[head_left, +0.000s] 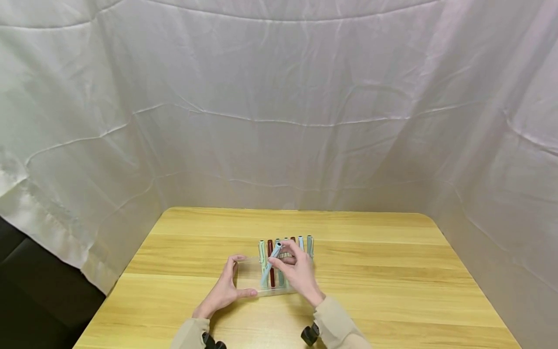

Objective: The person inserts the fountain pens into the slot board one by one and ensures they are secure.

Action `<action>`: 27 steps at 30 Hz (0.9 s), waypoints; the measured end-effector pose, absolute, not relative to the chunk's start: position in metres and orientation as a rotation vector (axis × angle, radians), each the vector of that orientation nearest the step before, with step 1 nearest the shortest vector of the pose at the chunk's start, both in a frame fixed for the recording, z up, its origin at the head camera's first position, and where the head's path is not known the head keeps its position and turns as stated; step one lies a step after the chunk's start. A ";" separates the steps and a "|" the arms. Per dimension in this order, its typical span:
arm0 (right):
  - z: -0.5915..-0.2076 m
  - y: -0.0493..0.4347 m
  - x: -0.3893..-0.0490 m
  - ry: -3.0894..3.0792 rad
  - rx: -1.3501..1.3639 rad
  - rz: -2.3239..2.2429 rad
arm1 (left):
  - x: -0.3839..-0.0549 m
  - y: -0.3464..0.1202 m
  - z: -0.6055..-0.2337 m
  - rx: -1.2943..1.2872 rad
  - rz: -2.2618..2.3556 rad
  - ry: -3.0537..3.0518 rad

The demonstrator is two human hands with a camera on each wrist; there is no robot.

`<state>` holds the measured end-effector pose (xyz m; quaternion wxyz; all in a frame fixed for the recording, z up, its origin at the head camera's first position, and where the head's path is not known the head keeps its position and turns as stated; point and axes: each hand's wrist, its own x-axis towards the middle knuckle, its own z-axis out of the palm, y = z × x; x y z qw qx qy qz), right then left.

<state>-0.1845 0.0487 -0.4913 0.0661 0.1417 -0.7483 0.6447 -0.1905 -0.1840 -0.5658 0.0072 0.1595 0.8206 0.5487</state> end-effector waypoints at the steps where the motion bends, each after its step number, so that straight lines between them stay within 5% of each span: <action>1: -0.492 0.047 -0.185 -2.255 0.428 1.945 | -0.191 -0.184 -0.566 0.498 1.715 2.568; 27: -0.508 0.023 -0.186 -2.324 0.660 1.651 | -0.191 -0.184 -0.564 0.463 1.715 2.522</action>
